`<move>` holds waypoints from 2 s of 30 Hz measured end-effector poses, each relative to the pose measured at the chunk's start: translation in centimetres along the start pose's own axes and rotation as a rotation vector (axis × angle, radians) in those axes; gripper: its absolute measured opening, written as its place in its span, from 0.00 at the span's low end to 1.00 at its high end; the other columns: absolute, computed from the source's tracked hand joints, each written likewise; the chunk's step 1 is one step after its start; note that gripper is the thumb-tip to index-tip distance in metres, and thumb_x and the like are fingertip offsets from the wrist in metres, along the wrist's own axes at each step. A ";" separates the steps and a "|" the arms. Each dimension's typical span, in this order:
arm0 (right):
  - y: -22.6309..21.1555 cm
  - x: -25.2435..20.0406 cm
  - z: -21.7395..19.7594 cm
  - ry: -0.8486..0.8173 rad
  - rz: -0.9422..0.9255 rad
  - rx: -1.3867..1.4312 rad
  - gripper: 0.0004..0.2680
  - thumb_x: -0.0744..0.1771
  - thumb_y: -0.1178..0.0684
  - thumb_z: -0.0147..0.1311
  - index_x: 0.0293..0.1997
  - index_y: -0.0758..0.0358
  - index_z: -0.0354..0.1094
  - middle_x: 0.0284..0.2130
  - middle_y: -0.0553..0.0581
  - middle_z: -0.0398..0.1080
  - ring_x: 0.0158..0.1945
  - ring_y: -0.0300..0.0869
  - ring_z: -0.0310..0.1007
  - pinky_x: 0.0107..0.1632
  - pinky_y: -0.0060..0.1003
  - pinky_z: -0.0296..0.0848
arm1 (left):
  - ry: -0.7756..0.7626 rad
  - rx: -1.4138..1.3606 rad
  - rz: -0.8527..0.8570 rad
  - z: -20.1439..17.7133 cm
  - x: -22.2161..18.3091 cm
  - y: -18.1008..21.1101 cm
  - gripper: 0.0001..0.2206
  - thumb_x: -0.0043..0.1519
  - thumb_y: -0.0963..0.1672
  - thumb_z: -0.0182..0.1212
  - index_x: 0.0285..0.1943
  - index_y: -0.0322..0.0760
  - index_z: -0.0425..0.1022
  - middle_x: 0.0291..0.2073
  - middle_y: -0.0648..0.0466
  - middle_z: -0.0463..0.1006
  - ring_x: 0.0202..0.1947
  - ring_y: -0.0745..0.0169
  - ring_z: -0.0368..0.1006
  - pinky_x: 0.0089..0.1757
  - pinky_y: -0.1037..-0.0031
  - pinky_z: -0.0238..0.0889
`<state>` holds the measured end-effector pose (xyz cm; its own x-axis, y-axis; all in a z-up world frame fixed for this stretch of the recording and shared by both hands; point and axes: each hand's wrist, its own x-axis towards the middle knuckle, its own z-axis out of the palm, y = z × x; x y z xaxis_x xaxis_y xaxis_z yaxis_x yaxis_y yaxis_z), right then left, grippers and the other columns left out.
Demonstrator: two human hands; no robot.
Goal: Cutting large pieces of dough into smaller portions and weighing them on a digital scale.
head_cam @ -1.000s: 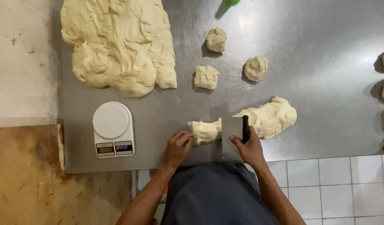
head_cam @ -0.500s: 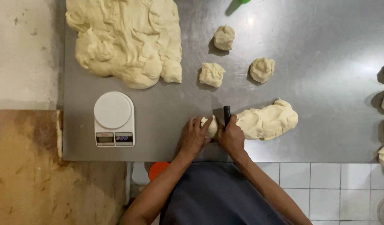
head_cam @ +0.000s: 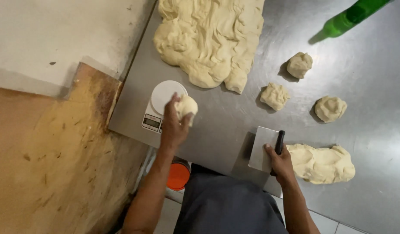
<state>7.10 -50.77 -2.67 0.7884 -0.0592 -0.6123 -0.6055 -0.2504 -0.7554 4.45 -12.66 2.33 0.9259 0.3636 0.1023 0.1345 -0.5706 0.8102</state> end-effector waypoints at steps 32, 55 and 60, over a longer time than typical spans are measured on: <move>-2.5 -3.5 -6.5 -0.076 -0.412 -0.823 0.18 0.63 0.48 0.64 0.53 0.66 0.61 0.34 0.72 0.76 0.37 0.61 0.78 0.37 0.53 0.75 | -0.349 0.030 0.297 21.4 -13.1 4.8 0.12 0.58 0.50 0.69 0.44 0.41 0.85 0.36 0.54 0.83 0.42 0.55 0.77 0.50 0.60 0.63; -2.3 -4.1 3.1 -0.015 0.016 -0.140 0.16 0.64 0.49 0.64 0.51 0.66 0.65 0.34 0.64 0.74 0.32 0.50 0.73 0.32 0.47 0.72 | -0.242 -0.283 -0.009 13.0 -9.2 6.1 0.11 0.62 0.47 0.70 0.48 0.38 0.85 0.34 0.47 0.83 0.33 0.55 0.78 0.40 0.66 0.71; -2.4 -3.0 2.8 -0.063 -0.224 -0.083 0.17 0.63 0.51 0.66 0.51 0.69 0.66 0.38 0.62 0.76 0.37 0.44 0.77 0.37 0.40 0.78 | 0.221 0.053 0.099 4.2 -1.1 0.6 0.26 0.62 0.46 0.65 0.70 0.38 0.71 0.39 0.53 0.81 0.43 0.58 0.73 0.54 0.61 0.59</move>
<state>5.85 -47.31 0.32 0.8921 0.0666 -0.4470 -0.4032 -0.3293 -0.8538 5.01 -16.53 0.30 0.8367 0.4528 0.3081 0.0707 -0.6471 0.7591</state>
